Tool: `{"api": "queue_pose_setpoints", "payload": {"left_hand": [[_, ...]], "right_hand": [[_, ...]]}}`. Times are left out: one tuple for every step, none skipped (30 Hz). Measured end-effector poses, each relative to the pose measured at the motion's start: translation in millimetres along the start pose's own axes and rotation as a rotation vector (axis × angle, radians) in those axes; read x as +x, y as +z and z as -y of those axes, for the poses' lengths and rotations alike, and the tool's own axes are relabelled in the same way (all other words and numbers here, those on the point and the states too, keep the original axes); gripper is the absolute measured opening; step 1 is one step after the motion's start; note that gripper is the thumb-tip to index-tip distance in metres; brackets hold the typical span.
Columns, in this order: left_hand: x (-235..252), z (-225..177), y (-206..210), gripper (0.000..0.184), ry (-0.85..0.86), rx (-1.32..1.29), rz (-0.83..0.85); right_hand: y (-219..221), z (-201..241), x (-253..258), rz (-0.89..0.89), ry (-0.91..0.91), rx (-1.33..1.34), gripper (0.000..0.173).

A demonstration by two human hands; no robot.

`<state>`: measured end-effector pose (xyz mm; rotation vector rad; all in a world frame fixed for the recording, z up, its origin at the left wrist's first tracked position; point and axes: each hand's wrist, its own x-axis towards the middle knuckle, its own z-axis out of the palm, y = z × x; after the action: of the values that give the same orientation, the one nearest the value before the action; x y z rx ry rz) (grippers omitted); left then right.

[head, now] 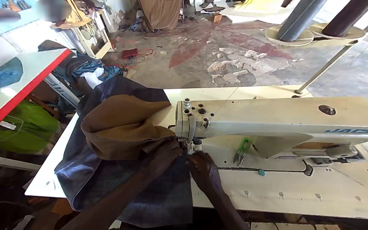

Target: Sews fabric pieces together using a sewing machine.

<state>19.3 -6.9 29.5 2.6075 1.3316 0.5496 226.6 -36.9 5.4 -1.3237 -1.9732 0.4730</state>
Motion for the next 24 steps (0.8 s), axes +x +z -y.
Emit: {"api": "queue_pose_setpoints", "payload": {"left_hand": [[-2.9, -0.8, -1.4, 0.018, -0.028, 0.013, -0.004], [-6.0, -1.0, -3.3, 0.022, -0.058, 0.025, -0.013], [-8.8, -0.3, -4.4, 0.026, -0.084, 0.037, -0.018], [-11.0, 0.8, -4.5, 0.03, -0.098, 0.044, -0.021], [-12.2, 1.5, -3.7, 0.031, -0.1, 0.052, -0.024], [-12.3, 2.3, -2.3, 0.029, -0.091, 0.064, -0.027], [-11.3, 4.2, 0.1, 0.027, -0.068, 0.08, -0.04], [-10.0, 7.2, 3.0, 0.024, -0.037, 0.1, -0.058], [-8.8, 10.0, 5.9, 0.023, -0.004, 0.12, -0.07], [-7.6, 12.0, 8.6, 0.022, 0.025, 0.135, -0.076], [-6.3, 13.6, 10.2, 0.022, 0.05, 0.149, -0.074], [-4.9, 15.8, 11.1, 0.023, 0.08, 0.154, -0.075], [-3.6, 18.3, 11.2, 0.024, 0.113, 0.148, -0.076], [-2.0, 20.5, 9.5, 0.024, 0.145, 0.13, -0.065], [0.1, 22.4, 7.2, 0.023, 0.175, 0.101, -0.051], [2.4, 23.0, 4.0, 0.021, 0.198, 0.071, -0.037], [4.6, 22.2, 0.4, 0.02, 0.216, 0.04, -0.029], [6.1, 20.4, -3.0, 0.02, 0.222, 0.018, -0.014], [7.2, 18.0, -5.6, 0.019, 0.22, 0.007, 0.005], [8.1, 15.3, -7.6, 0.018, 0.212, 0.008, 0.02], [8.8, 12.8, -8.5, 0.018, 0.202, 0.018, 0.028], [8.8, 11.3, -8.0, 0.017, 0.194, 0.03, 0.029], [8.2, 11.1, -6.7, 0.018, 0.191, 0.037, 0.026], [6.8, 12.1, -5.0, 0.019, 0.193, 0.038, 0.021]], "right_hand": [[2.9, -4.3, 6.9, -0.028, 0.003, -0.031, 0.019], [5.1, -7.4, 13.9, -0.05, 0.013, -0.052, 0.018], [6.7, -10.4, 20.7, -0.066, 0.021, -0.066, 0.017], [7.6, -13.0, 26.9, -0.076, 0.023, -0.074, 0.015], [8.0, -16.0, 32.0, -0.077, 0.016, -0.078, 0.014], [8.2, -19.0, 36.4, -0.068, 0.005, -0.078, 0.014], [8.0, -20.2, 40.3, -0.062, -0.005, -0.075, 0.014], [8.1, -20.5, 43.0, -0.059, -0.012, -0.083, 0.014], [8.6, -20.9, 44.2, -0.057, -0.017, -0.092, 0.015], [8.8, -21.4, 44.6, -0.056, -0.022, -0.1, 0.014], [8.7, -22.7, 45.3, -0.051, -0.026, -0.107, 0.013], [8.3, -24.7, 46.7, -0.039, -0.036, -0.119, 0.013], [7.9, -27.3, 48.2, -0.023, -0.056, -0.14, 0.013], [7.3, -29.5, 50.1, -0.009, -0.085, -0.159, 0.014], [6.5, -31.6, 52.5, -0.008, -0.125, -0.177, 0.014], [6.2, -33.3, 54.7, -0.009, -0.16, -0.192, 0.015], [6.2, -34.5, 56.6, -0.002, -0.177, -0.199, 0.015], [6.6, -35.4, 58.1, -0.004, -0.19, -0.205, 0.016], [6.5, -35.5, 58.9, -0.004, -0.193, -0.206, 0.016], [5.9, -35.3, 58.9, -0.013, -0.192, -0.2, 0.016], [5.1, -35.7, 57.9, -0.027, -0.194, -0.187, 0.016], [3.9, -36.8, 56.3, -0.039, -0.203, -0.167, 0.015], [1.7, -37.5, 53.7, -0.045, -0.215, -0.137, 0.015], [-0.1, -38.2, 50.7, -0.05, -0.237, -0.106, 0.015]]}}
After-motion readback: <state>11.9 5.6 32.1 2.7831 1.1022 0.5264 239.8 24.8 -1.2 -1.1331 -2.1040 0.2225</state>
